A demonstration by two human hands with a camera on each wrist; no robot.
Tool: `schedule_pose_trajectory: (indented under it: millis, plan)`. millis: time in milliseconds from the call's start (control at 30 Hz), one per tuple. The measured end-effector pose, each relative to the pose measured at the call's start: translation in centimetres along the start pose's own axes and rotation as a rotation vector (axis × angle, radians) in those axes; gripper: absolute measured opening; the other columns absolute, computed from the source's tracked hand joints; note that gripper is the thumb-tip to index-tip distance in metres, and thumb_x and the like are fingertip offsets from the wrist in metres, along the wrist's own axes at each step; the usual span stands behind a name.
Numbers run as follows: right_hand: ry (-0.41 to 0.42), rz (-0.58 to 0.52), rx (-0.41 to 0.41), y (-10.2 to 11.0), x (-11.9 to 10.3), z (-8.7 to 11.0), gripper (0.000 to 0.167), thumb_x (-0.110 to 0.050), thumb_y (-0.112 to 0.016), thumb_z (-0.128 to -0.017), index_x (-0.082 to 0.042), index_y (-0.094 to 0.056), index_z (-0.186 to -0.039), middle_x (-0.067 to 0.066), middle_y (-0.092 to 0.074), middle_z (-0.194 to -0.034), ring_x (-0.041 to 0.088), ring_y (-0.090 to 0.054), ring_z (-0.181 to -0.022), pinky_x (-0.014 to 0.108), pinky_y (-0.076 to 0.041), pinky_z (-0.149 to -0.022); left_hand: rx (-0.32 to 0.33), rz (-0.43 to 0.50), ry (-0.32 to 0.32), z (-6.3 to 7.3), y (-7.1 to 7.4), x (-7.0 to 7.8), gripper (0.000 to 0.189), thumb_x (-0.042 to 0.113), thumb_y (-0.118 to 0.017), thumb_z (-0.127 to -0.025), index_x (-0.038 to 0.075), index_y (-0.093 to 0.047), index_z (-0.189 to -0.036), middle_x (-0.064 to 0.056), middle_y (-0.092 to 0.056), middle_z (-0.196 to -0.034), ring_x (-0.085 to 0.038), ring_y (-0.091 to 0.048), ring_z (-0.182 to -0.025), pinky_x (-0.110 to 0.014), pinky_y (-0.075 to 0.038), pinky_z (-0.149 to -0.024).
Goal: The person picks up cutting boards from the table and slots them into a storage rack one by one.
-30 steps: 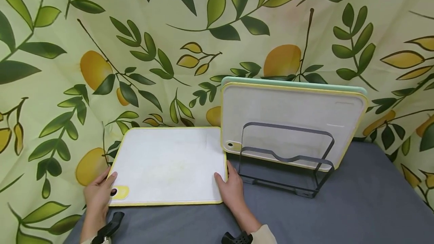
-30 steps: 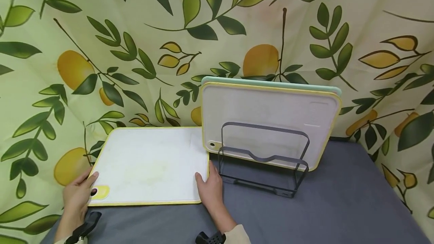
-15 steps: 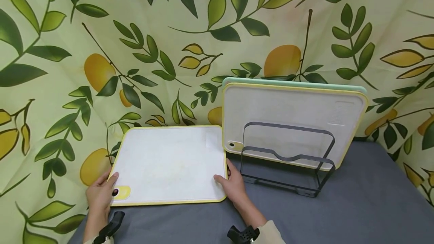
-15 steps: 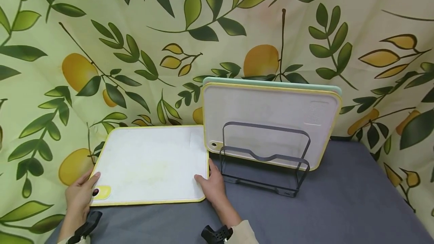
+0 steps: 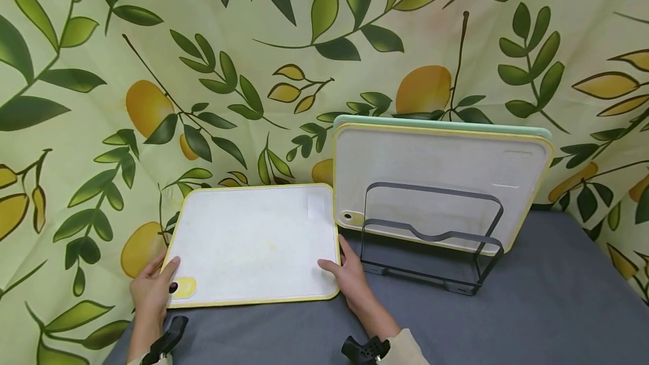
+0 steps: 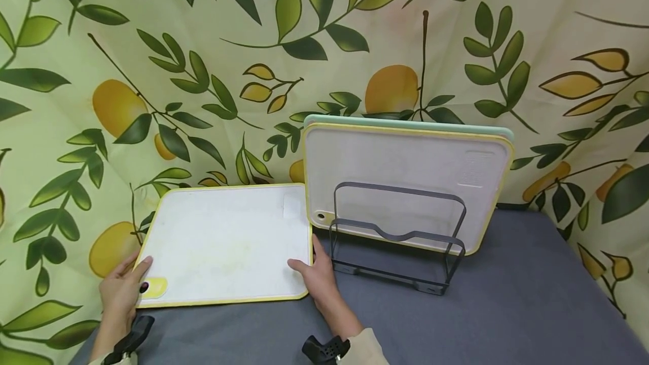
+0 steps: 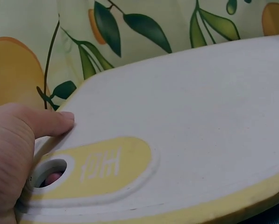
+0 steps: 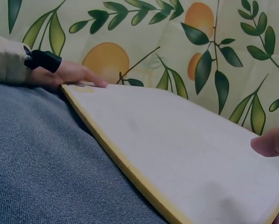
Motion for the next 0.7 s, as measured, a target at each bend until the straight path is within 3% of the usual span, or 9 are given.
schedule_pose_trajectory:
  millis: [300, 700]
  plan:
    - [0.025, -0.018, -0.033, -0.28, -0.16, -0.14, 0.093, -0.013, -0.072, -0.091, 0.000, -0.011, -0.161, 0.027, -0.024, -0.165, 0.042, -0.042, -0.144, 0.052, -0.046, -0.109, 0.051, 0.022, -0.031, -0.02, 0.31, -0.09, 0.064, 0.030, -0.082, -0.085, 0.010, -0.060, -0.142, 0.033, -0.063, -0.069, 0.011, -0.061, -0.064, -0.012, -0.048, -0.054]
    - [0.075, -0.032, -0.060, -0.51, -0.91, -0.16, 0.094, -0.013, -0.072, -0.092, -0.002, -0.010, -0.162, 0.024, -0.020, -0.167, 0.040, -0.036, -0.148, 0.049, -0.044, -0.111, 0.086, 0.162, -0.058, -0.03, 0.43, 0.18, 0.058, 0.020, -0.084, -0.084, 0.011, -0.064, -0.137, 0.029, -0.066, -0.070, 0.012, -0.064, -0.067, -0.009, -0.049, -0.057]
Point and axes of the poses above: each hand's wrist, its own z-axis away from the middle knuckle, its own y-axis out of the back of the hand, x = y × z, the point moved 6 cm from there along -z, towards the middle knuckle
